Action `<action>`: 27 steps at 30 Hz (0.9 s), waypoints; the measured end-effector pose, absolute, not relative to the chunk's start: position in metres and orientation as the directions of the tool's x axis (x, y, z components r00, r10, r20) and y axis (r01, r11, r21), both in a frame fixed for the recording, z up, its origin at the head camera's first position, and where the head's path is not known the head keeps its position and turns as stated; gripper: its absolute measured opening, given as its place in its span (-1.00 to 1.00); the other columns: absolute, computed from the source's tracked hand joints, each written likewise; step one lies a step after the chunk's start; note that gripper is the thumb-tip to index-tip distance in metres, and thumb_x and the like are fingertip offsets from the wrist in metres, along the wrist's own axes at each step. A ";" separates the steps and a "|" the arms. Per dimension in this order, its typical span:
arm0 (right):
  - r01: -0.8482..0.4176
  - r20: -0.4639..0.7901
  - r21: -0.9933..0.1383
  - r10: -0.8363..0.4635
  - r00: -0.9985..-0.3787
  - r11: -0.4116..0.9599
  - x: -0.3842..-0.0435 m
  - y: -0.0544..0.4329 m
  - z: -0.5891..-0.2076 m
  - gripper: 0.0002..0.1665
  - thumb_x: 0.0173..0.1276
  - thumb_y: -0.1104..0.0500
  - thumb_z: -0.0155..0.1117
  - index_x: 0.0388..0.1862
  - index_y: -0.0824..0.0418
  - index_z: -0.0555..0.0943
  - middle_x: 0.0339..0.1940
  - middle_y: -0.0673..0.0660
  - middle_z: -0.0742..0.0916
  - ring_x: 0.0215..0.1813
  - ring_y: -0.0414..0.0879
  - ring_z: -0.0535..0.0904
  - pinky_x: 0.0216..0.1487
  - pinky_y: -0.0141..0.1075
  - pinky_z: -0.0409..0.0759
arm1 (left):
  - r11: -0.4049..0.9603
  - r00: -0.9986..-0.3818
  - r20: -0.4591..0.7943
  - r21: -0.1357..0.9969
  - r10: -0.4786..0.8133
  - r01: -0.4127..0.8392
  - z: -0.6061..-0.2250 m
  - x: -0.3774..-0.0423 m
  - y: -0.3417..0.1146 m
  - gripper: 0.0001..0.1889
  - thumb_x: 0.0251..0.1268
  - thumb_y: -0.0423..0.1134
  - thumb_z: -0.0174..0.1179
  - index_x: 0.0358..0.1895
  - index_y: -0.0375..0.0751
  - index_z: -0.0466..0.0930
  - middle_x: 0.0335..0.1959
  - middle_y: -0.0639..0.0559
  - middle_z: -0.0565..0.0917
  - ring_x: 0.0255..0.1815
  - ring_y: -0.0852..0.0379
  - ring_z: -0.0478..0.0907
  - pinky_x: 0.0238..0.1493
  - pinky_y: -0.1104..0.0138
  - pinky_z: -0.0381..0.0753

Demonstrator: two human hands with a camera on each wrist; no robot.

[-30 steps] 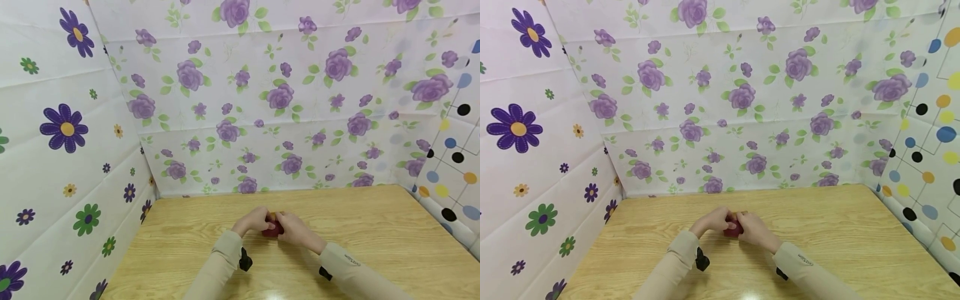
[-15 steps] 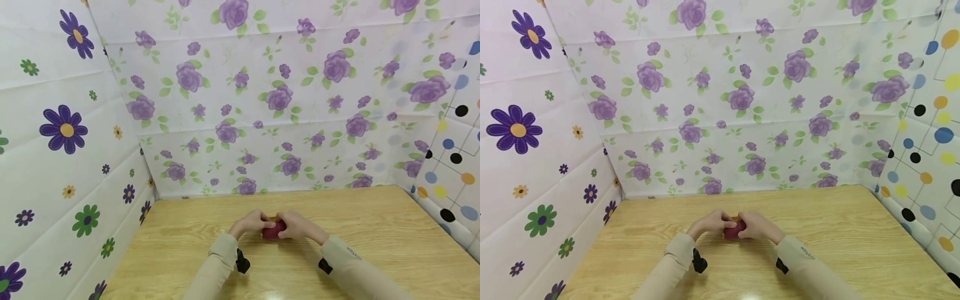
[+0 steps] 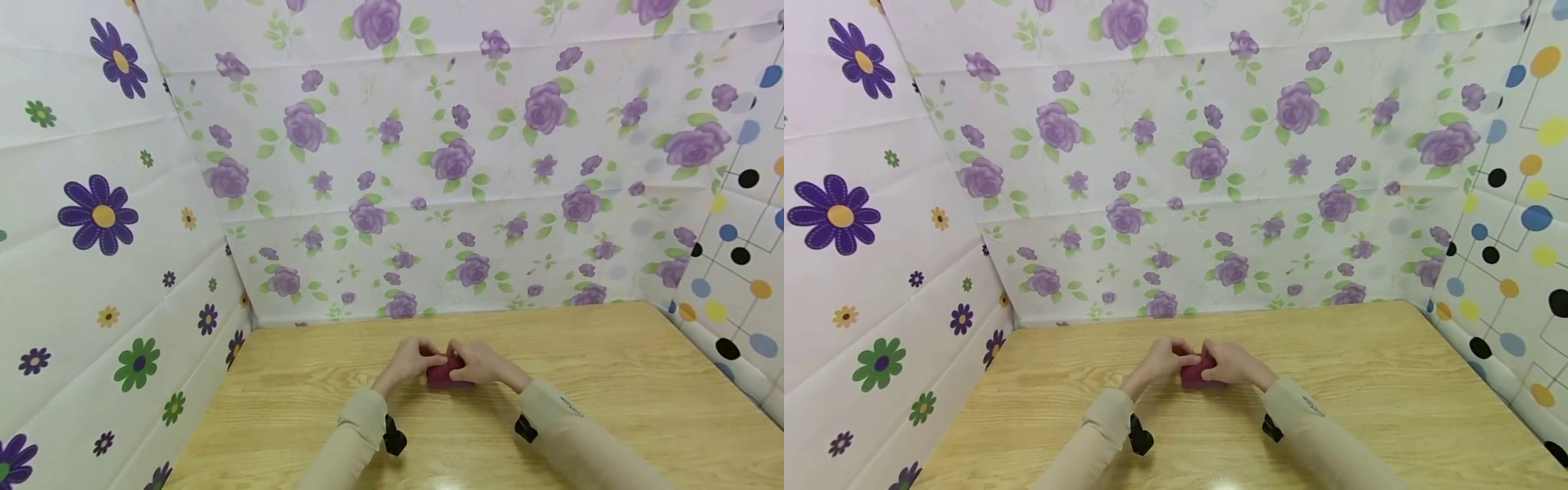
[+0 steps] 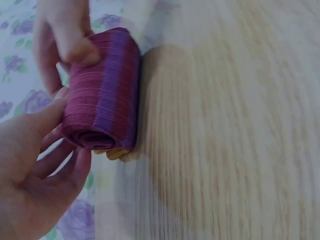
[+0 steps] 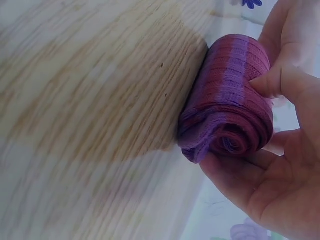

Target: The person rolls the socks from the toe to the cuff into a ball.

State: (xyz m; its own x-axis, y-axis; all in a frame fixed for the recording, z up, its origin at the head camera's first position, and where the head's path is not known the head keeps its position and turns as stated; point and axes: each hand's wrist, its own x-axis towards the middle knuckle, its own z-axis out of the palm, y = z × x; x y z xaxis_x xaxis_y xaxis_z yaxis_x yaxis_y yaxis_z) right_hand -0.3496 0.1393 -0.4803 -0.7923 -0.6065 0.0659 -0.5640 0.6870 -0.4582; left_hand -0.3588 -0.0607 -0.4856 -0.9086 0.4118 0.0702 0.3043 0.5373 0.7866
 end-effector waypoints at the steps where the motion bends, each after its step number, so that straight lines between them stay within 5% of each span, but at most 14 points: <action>1: -0.556 0.062 -0.466 -0.601 -0.797 0.688 -0.350 0.139 -0.480 -0.71 0.27 0.12 0.27 -0.10 0.19 0.47 -0.44 0.01 0.60 -0.51 -0.20 0.35 -0.49 -0.38 0.26 | 0.540 -0.908 0.091 0.778 0.410 0.322 -0.485 -0.358 -0.060 -0.84 0.21 -0.14 0.34 -0.36 -0.16 0.72 -0.40 0.00 0.73 -0.46 0.29 0.55 -0.44 0.45 0.53; 6: -0.505 0.032 -0.515 -0.573 -0.819 0.693 -0.351 0.139 -0.480 -0.80 0.31 0.12 0.24 -0.17 0.18 0.50 -0.49 0.00 0.56 -0.51 -0.19 0.34 -0.48 -0.38 0.23 | 0.591 -0.861 0.135 0.674 0.490 0.442 -0.478 -0.353 -0.056 -0.82 0.28 -0.17 0.28 -0.37 -0.20 0.76 -0.44 0.00 0.74 -0.57 0.36 0.47 -0.53 0.51 0.45; 11: -0.428 -0.001 -0.596 -0.534 -0.845 0.679 -0.357 0.140 -0.484 -0.82 0.33 0.14 0.21 -0.19 0.22 0.55 -0.39 0.07 0.65 -0.45 -0.16 0.44 -0.44 -0.35 0.37 | 0.615 -0.806 0.057 0.616 0.589 0.493 -0.470 -0.350 -0.055 -0.68 0.07 -0.18 0.45 -0.14 -0.31 0.72 -0.26 -0.05 0.74 -0.41 0.34 0.54 -0.36 0.51 0.53; 16: -0.374 -0.026 -0.640 -0.505 -0.863 0.672 -0.363 0.140 -0.488 -0.74 0.36 0.11 0.14 -0.14 0.25 0.63 -0.28 0.11 0.70 -0.35 -0.13 0.51 -0.30 -0.28 0.47 | 0.651 -0.815 0.053 0.573 0.577 0.498 -0.472 -0.349 -0.053 -0.51 -0.14 -0.14 0.56 -0.09 -0.30 0.70 -0.18 -0.02 0.65 -0.16 0.22 0.45 -0.18 0.46 0.53; 27: -0.283 -0.095 -0.690 -0.471 -0.877 0.666 -0.367 0.140 -0.486 -0.64 0.41 0.06 0.09 -0.08 0.31 0.65 -0.31 0.09 0.71 -0.34 -0.12 0.52 -0.28 -0.29 0.46 | 0.679 -0.844 0.120 0.540 0.523 0.497 -0.478 -0.355 -0.049 -0.32 -0.14 -0.26 0.56 0.14 -0.40 0.53 -0.07 -0.16 0.66 -0.06 0.03 0.58 -0.01 0.32 0.58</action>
State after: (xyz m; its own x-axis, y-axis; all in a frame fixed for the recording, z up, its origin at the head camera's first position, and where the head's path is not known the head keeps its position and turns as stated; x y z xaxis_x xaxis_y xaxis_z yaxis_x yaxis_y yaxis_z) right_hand -0.3673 0.1398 -0.4859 -0.8768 -0.4713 -0.0952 -0.2830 0.6660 -0.6902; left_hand -0.3548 -0.0491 -0.4777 -0.8439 0.5229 0.1198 0.4974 0.6792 0.5397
